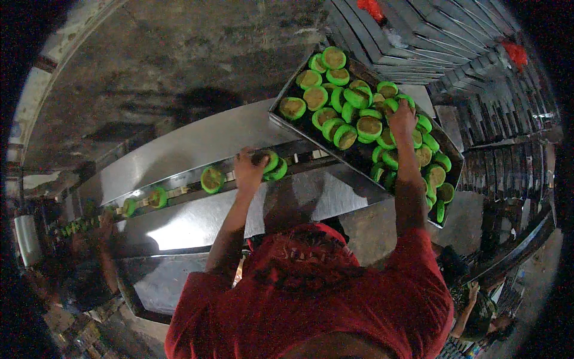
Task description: The person places green cupcake liners onto a conveyor belt and then places baked cupcake tops into the liners. The assembled cupcakes continue along the conveyor belt.
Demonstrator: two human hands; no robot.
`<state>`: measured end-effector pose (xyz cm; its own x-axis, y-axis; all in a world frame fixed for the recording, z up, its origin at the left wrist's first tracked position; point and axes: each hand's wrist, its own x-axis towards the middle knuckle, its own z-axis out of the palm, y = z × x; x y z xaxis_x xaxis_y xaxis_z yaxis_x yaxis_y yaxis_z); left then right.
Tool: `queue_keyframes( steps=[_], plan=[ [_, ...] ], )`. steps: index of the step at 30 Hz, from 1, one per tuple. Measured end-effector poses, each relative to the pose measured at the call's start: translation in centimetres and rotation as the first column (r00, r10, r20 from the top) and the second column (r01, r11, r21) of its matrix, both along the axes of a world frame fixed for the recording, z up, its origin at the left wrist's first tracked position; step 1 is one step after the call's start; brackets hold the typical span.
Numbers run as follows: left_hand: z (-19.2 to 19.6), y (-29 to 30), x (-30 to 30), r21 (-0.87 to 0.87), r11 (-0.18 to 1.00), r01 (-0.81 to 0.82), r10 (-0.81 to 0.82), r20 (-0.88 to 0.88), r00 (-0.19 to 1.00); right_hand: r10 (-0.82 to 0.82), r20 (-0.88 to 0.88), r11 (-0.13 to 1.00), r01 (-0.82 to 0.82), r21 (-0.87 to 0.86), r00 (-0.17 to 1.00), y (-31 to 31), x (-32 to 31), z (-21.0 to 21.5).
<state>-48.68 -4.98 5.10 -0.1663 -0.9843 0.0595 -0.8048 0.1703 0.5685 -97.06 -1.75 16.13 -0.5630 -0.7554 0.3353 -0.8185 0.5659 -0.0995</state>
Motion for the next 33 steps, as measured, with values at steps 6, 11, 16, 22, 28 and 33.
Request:
queue_keyframes(
  steps=[6, 11, 16, 22, 28, 33],
  plan=[
    [6.5, 2.6, 2.2, -0.293, 0.949, -0.114, 0.083, -0.119, 0.99, 0.422, 0.794, 0.905, -0.255, -0.34, 0.438, 5.5, 17.0, 1.9],
    [9.6, 4.7, -4.8, 0.311, 0.942, 0.129, 0.125, -0.677, 0.725, 0.566, 0.788, 0.737, -0.576, -0.352, 0.242, 4.5, 25.9, 0.0],
    [3.3, 1.0, -3.2, 0.263, 0.965, -0.008, 0.147, -0.516, 0.844, 0.627, 0.068, 0.76, -0.629, 0.164, 0.776, 0.7, 14.6, -0.5],
    [3.1, 2.3, -1.6, -0.194, 0.979, -0.068, 0.076, 0.034, 0.997, 0.649, 0.154, 0.653, -0.65, 0.388, 0.745, 0.4, 13.0, -0.7],
    [9.6, 2.5, -4.6, 0.364, 0.876, 0.317, 0.163, -0.842, 0.515, 0.597, 0.748, 0.786, -0.394, -0.476, 0.289, 1.8, 18.7, 2.3],
    [7.5, 2.4, -2.4, 0.51, 0.462, 0.726, 0.673, -0.734, 0.088, 0.638, 0.762, 0.615, -0.519, -0.593, -0.115, 1.5, 26.4, 0.3]
  ],
)
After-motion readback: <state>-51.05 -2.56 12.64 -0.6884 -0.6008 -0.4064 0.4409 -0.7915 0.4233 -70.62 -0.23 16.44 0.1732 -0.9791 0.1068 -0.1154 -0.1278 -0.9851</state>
